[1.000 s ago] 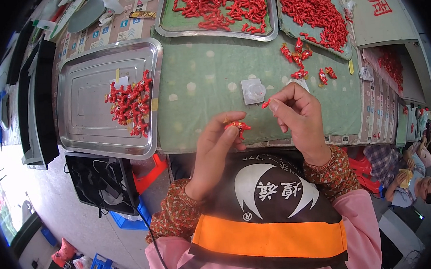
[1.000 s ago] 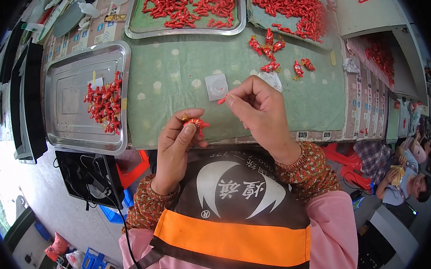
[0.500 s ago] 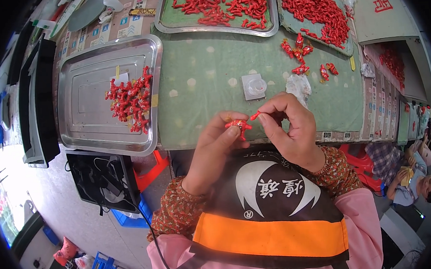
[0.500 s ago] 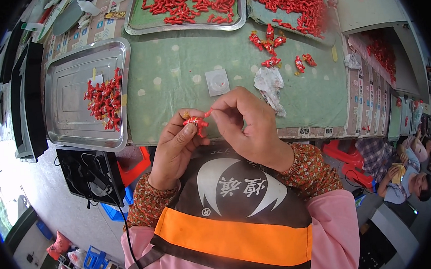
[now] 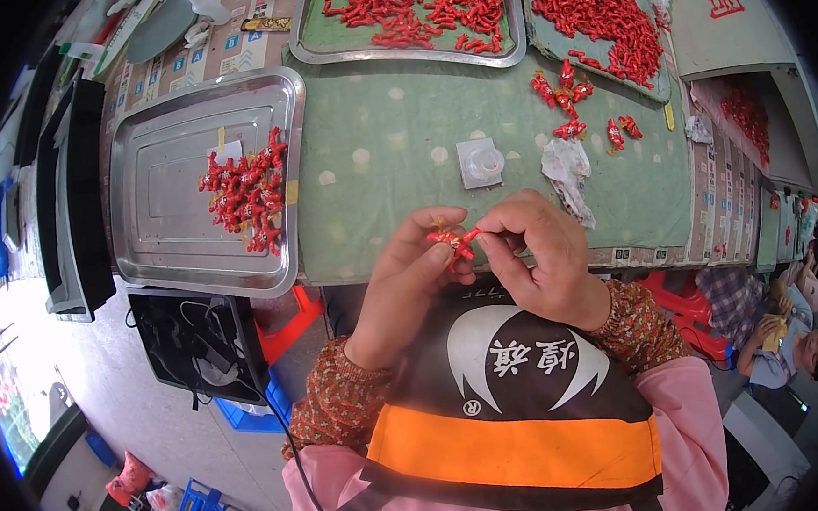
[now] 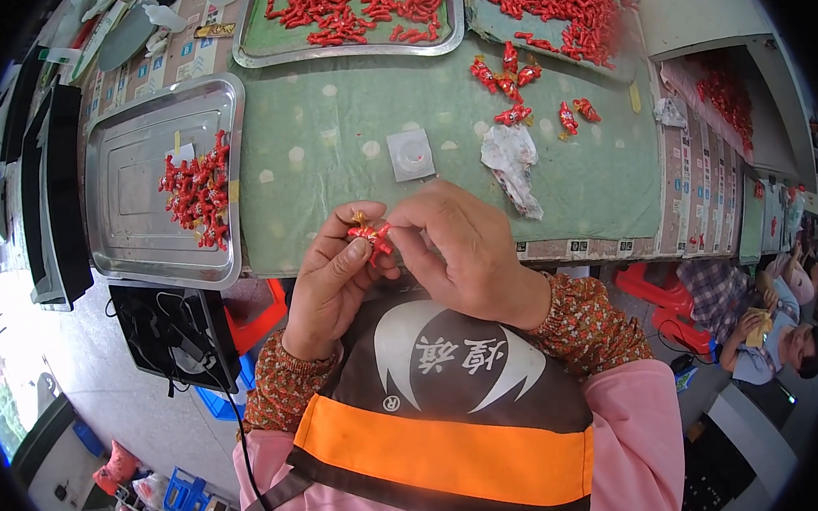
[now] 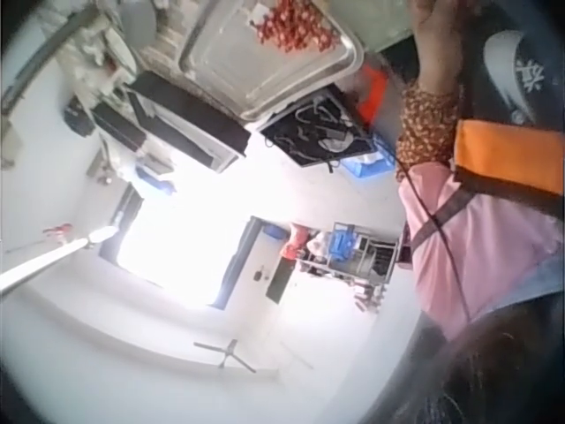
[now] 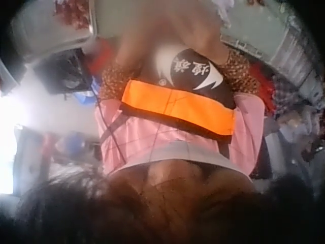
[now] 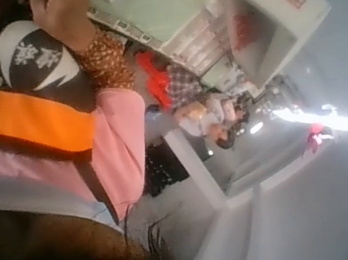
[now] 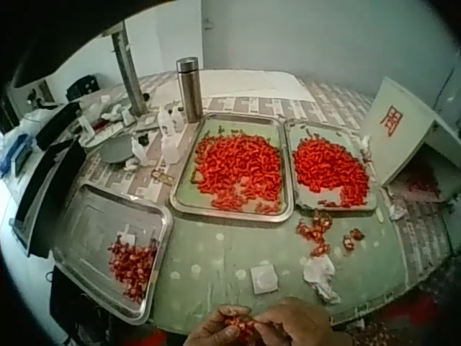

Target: The person assembles small red plastic components by hand at a workbench.

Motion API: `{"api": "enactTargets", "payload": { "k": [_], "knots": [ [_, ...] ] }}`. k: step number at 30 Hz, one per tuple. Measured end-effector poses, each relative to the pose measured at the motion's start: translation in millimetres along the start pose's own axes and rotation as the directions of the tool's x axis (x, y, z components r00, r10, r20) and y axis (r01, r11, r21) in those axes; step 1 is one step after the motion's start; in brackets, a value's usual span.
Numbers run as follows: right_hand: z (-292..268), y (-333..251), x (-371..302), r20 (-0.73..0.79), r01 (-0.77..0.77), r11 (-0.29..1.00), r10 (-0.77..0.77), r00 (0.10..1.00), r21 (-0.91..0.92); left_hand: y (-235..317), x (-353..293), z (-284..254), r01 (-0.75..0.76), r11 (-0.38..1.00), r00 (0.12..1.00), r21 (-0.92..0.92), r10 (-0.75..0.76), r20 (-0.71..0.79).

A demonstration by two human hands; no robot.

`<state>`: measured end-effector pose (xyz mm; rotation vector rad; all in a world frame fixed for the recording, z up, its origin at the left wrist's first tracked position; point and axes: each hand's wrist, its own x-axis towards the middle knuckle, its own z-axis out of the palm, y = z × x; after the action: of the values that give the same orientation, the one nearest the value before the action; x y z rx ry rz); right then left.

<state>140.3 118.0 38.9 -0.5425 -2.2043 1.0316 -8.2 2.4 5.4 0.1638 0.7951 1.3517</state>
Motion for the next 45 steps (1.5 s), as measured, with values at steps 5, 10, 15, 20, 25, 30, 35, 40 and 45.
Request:
{"api": "enactTargets", "payload": {
  "k": [5,10,15,20,25,30,35,40,45],
  "knots": [
    [0.0,2.4,-2.3,0.014,0.008,1.000,-0.008,1.000,-0.013,-2.4,1.0,-2.6,-0.001,1.000,1.000,-0.014,0.000,-0.002],
    [1.8,2.3,-4.3,0.014,-0.009,1.000,0.009,1.000,-0.020,-2.6,1.5,-2.5,0.014,1.000,1.000,-0.021,-0.014,0.005],
    [0.8,2.1,-4.9,0.040,-0.019,0.999,0.021,0.999,-0.036,-2.6,1.8,-3.7,0.032,0.999,0.999,-0.018,-0.032,0.012],
    [-0.7,0.8,-6.2,0.072,-0.083,0.997,0.082,0.994,0.003,-2.5,2.2,-6.0,0.057,0.998,0.998,-0.029,-0.056,0.018],
    [-3.4,-1.1,-5.5,0.118,-0.121,0.993,0.119,0.986,0.008,-1.1,2.3,-8.0,0.099,0.995,0.994,-0.015,-0.099,0.035],
    [-5.1,-2.7,-4.7,0.157,-0.108,0.993,0.113,0.981,-0.038,-0.1,3.3,-8.1,0.130,0.992,0.991,0.000,-0.130,0.030],
    [-3.7,-4.9,-5.8,0.148,-0.120,0.991,0.127,0.981,-0.055,1.4,3.4,-6.8,0.139,0.990,0.990,0.040,-0.140,0.018],
    [-0.5,-8.2,-10.7,0.113,-0.135,0.987,0.145,0.983,-0.090,0.6,3.6,-6.4,0.146,0.988,0.989,0.056,-0.147,0.011],
    [-0.2,-8.1,-13.1,0.105,-0.111,0.988,0.123,0.987,-0.109,0.7,2.9,-6.3,0.146,0.988,0.989,0.054,-0.147,0.011]
  ]
}}
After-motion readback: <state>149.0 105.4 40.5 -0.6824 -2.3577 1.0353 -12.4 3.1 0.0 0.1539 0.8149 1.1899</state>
